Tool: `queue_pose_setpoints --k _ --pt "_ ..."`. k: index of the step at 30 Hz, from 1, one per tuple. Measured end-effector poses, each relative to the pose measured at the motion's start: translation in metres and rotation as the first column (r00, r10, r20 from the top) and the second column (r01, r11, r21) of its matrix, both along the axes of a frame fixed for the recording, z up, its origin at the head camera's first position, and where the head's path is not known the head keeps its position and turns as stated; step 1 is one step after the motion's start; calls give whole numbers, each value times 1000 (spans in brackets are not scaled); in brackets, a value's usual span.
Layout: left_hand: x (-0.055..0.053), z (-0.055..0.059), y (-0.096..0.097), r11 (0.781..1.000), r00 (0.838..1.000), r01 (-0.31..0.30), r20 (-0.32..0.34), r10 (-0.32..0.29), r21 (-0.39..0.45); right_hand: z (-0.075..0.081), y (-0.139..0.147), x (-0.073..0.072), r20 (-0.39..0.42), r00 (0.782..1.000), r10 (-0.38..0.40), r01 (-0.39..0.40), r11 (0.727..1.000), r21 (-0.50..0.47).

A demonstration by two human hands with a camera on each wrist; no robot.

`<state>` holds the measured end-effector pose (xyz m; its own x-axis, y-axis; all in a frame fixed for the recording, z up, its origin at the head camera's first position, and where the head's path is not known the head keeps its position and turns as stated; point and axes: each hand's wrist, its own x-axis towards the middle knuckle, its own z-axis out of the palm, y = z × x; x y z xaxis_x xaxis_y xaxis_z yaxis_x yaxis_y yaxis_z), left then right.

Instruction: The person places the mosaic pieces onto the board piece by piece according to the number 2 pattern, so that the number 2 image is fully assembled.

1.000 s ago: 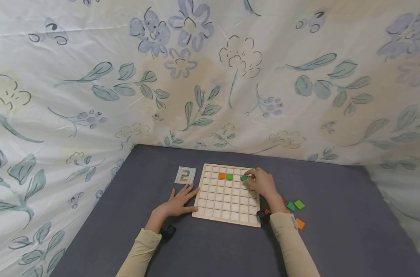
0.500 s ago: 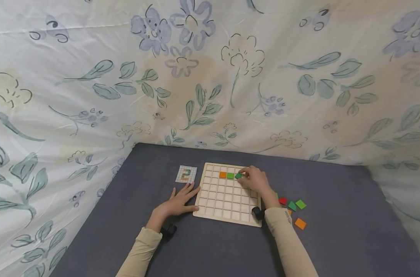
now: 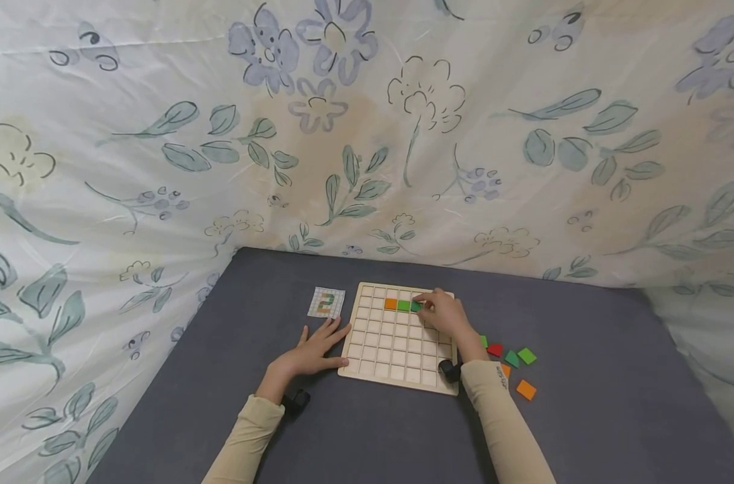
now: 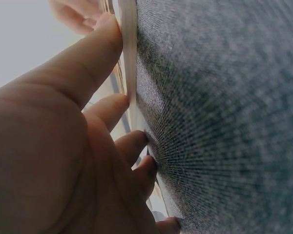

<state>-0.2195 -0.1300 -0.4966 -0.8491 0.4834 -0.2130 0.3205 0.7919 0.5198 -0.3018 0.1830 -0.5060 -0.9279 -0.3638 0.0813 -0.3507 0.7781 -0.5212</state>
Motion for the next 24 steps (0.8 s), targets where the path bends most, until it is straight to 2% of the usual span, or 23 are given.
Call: queue_pose_setpoints --k 12,24 --pt "0 -2 0 1000 1000 -4 -10 4 -1 0 1 1 -21 1000 -11 11 1000 4" --pt "-1 -2 -1 1000 1000 1 -6 -1 -6 9 13 8 -50 999 0 -2 1000 -24"
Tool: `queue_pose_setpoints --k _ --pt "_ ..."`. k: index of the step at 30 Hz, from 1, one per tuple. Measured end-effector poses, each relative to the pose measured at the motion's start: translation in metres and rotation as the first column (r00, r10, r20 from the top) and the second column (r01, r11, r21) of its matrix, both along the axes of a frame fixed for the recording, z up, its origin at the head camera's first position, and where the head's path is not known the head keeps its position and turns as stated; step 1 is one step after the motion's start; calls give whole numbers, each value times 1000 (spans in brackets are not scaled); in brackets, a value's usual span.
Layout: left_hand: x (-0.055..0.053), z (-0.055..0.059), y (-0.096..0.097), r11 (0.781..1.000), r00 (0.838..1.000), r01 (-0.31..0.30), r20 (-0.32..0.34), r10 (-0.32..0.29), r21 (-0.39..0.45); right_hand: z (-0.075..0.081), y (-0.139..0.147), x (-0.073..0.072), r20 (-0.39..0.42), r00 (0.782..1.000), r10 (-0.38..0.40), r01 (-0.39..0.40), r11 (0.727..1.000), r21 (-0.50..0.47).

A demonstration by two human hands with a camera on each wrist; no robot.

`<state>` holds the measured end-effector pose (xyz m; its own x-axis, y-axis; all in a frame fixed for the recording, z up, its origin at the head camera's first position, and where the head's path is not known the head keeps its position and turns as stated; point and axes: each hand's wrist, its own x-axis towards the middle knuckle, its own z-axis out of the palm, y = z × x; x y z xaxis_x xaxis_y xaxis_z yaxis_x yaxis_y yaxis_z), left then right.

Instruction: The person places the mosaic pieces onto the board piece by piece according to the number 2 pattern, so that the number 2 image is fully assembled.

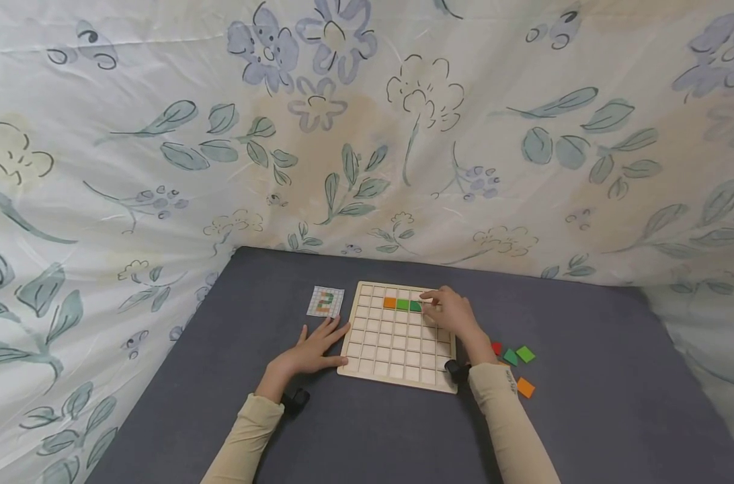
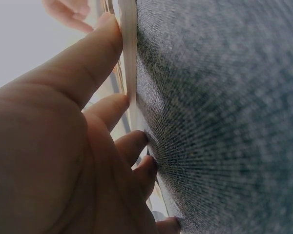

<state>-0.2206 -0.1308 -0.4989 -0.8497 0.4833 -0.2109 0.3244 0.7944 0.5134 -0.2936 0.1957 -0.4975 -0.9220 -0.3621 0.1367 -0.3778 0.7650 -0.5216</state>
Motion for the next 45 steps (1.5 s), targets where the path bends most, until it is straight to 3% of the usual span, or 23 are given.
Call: queue_pose_setpoints --k 17,45 --pt "-3 -2 -3 1000 1000 6 -9 -6 -4 9 26 13 -28 999 -45 46 999 10" --pt "0 -4 -2 1000 1000 17 -14 -17 4 -2 78 47 21 993 -117 114 989 93"
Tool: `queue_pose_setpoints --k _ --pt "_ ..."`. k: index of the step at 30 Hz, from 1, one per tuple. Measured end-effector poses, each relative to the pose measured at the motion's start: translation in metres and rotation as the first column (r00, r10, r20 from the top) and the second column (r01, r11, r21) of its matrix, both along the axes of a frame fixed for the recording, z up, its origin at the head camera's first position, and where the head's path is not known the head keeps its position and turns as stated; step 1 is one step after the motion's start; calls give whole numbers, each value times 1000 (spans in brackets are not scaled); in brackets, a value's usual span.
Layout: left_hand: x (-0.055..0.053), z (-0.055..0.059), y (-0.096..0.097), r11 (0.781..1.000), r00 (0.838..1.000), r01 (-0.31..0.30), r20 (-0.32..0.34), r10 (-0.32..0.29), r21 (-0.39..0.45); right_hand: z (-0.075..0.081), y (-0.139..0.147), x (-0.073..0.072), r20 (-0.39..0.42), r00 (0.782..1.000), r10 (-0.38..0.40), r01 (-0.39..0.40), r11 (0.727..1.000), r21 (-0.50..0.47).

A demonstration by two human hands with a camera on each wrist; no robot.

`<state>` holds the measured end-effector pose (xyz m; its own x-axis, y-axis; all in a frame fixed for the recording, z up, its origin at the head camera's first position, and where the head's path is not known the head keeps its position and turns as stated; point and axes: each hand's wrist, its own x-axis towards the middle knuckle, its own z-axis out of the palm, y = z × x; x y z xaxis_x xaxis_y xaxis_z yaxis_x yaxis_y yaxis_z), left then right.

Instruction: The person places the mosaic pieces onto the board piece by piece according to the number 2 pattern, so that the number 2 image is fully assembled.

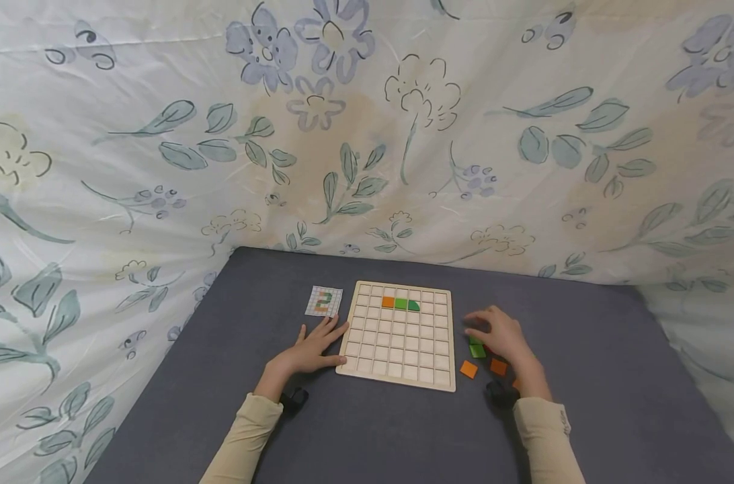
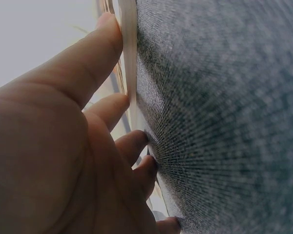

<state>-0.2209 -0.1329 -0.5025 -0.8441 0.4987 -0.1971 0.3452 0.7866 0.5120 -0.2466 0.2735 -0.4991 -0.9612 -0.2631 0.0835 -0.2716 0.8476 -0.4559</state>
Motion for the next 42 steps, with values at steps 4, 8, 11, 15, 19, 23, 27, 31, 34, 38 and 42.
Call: queue_pose_setpoints --k 4,8,11,15,19,23,27,31,34,38,42 --pt "0 0 0 1000 1000 0 -1 0 -6 0 3 5 21 1000 -14 13 1000 2" --pt "0 -1 -1 1000 1000 -6 5 6 -2 0 6 9 46 998 -32 31 999 7" --pt "0 -1 -1 1000 1000 -8 5 8 -2 -1 9 12 58 998 -37 37 999 8" --pt "0 -1 -1 1000 1000 -10 3 10 -5 -3 11 14 65 997 -45 45 999 4" --pt "0 -1 -1 1000 1000 -9 7 9 -8 -4 14 16 69 996 -48 48 999 -3" --pt "0 -1 -1 1000 1000 -6 4 6 -7 -5 17 18 64 997 -43 44 999 -12" --pt "0 -1 -1 1000 1000 -6 0 6 -2 -6 21 19 63 997 -37 38 999 -14" --pt "-1 -1 0 1000 1000 -10 3 10 -4 -6 23 19 69 997 -31 32 999 -14" --pt "-1 -1 1 1000 1000 -13 1 13 -3 -6 23 19 71 997 -33 34 999 -14" --pt "-1 -1 1 1000 1000 -14 4 14 -5 -6 23 19 70 997 -43 44 999 -13" --pt "-1 0 1 1000 1000 -14 8 14 -5 -5 22 19 62 997 -52 53 999 -11"
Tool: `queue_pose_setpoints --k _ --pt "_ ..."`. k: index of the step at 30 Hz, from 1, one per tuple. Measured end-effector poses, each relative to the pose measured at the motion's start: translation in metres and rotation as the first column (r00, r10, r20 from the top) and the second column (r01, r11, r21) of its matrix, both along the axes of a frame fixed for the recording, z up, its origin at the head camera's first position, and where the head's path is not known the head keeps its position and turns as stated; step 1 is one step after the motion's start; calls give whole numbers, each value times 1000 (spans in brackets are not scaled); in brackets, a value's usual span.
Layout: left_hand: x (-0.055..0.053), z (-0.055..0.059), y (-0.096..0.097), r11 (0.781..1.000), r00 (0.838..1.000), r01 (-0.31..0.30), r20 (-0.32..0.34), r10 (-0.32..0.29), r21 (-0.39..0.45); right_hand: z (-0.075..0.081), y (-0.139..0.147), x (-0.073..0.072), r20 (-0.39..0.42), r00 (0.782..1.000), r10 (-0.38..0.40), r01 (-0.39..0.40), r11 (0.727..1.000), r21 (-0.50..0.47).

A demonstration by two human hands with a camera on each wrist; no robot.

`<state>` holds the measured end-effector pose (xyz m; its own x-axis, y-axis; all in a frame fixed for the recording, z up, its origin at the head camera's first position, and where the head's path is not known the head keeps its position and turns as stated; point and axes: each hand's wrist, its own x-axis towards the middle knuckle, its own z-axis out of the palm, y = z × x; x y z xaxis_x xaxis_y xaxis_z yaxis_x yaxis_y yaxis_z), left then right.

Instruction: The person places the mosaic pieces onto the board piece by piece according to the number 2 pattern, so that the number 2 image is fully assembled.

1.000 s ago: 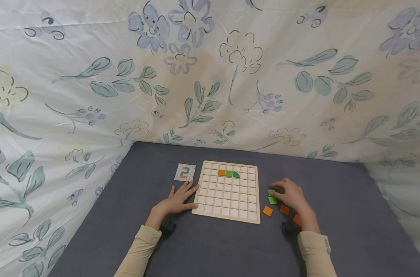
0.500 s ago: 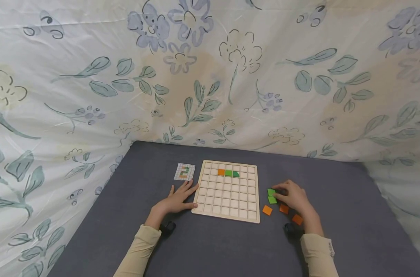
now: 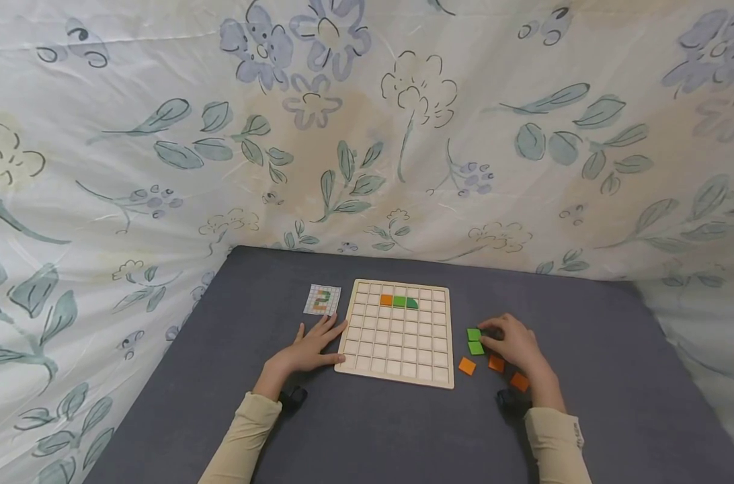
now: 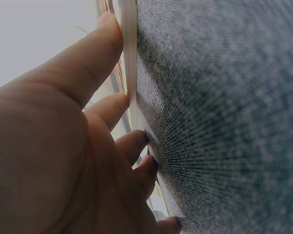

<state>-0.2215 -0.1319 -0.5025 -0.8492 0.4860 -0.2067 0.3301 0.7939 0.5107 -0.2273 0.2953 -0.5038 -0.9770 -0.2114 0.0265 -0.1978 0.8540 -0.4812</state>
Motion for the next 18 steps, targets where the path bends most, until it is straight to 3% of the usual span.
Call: queue_pose_setpoints --k 18 --pt "0 1 0 1000 1000 4 15 -4 -15 -4 -5 -6 -14 1000 -28 28 1000 7"
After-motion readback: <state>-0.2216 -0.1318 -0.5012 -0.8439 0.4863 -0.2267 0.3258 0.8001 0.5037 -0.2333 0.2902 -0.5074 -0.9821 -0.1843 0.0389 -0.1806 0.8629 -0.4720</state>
